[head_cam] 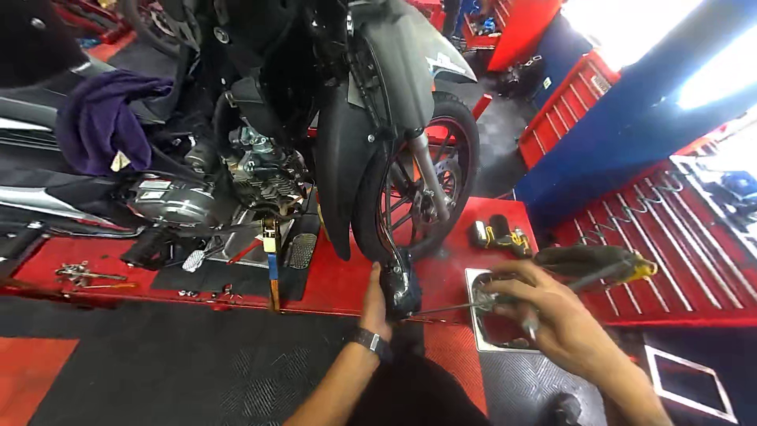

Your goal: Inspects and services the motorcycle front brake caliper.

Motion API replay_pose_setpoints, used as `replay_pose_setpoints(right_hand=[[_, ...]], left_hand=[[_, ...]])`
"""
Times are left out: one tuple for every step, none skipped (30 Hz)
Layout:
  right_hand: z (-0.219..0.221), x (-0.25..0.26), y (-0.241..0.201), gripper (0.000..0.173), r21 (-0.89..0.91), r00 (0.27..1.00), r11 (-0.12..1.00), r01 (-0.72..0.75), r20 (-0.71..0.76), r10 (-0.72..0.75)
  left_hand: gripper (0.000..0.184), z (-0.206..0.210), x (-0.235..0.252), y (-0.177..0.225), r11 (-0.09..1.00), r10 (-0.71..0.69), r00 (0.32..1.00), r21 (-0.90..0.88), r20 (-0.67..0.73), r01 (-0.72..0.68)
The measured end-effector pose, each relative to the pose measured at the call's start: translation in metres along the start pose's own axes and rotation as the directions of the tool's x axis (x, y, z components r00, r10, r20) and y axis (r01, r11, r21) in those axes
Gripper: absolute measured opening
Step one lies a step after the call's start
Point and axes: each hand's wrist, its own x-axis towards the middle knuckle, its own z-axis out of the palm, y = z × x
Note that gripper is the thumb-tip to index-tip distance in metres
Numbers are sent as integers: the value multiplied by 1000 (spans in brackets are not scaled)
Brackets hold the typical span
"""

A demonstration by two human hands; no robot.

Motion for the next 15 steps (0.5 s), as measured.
replay_pose_setpoints(right_hand=[[6, 0, 0, 28, -88, 994, 995, 43, -101, -52], [14, -1, 1, 29, -96, 978, 994, 52, -198, -70], [26, -3, 1, 34, -49, 953, 998, 35, -298, -48], [41, -6, -1, 41, 68, 922, 998, 1, -386, 25], [56, -9, -5, 49, 247, 883, 968, -42, -444, 151], [71, -9, -11, 57, 454, 832, 888, -76, -461, 307], [81, -8, -17, 63, 633, 788, 771, -67, -440, 430], [86, -9, -19, 66, 721, 775, 691, -52, -407, 483], [85, -14, -17, 66, 705, 804, 706, -70, -379, 458], [77, -22, -8, 63, 601, 861, 793, -102, -346, 373], [66, -31, 5, 56, 453, 912, 883, -122, -300, 279], [51, -39, 18, 49, 321, 952, 939, -126, -228, 206], [35, -46, 32, 44, 234, 981, 965, -116, -124, 148], [21, -50, 41, 41, 179, 992, 977, -115, -29, 122], [11, -49, 45, 40, 136, 993, 984, -115, 38, 111]], left_hand=[[72, -1, 0, 1, 1000, -3, 1000, 2, -4, 3], [72, -1, 0, 1, 1000, -6, 1000, 0, -10, 6], [72, -1, 1, 2, 1000, -5, 1000, -2, -16, 5], [73, -1, 1, 1, 1000, -2, 1000, -3, -26, 2], [73, 0, 1, 0, 1000, 3, 999, -6, -34, -3], [74, 1, 2, -1, 1000, 9, 999, -9, -37, -9], [75, 2, 2, -1, 1000, 12, 999, -11, -32, -13], [76, 2, 2, -2, 1000, 22, 999, -4, -31, -22], [76, 0, 2, -2, 1000, 30, 999, 5, -33, -30], [75, -2, 3, -2, 999, 39, 999, 15, -33, -38], [75, -5, 5, -1, 998, 56, 998, 30, -36, -55], [74, -9, 6, 0, 996, 80, 996, 53, -26, -79], [75, -13, 9, 0, 991, 112, 994, 80, -20, -110], [76, -16, 14, -1, 984, 146, 989, 108, -22, -143], [76, -18, 18, -1, 978, 170, 985, 131, -23, -165]])
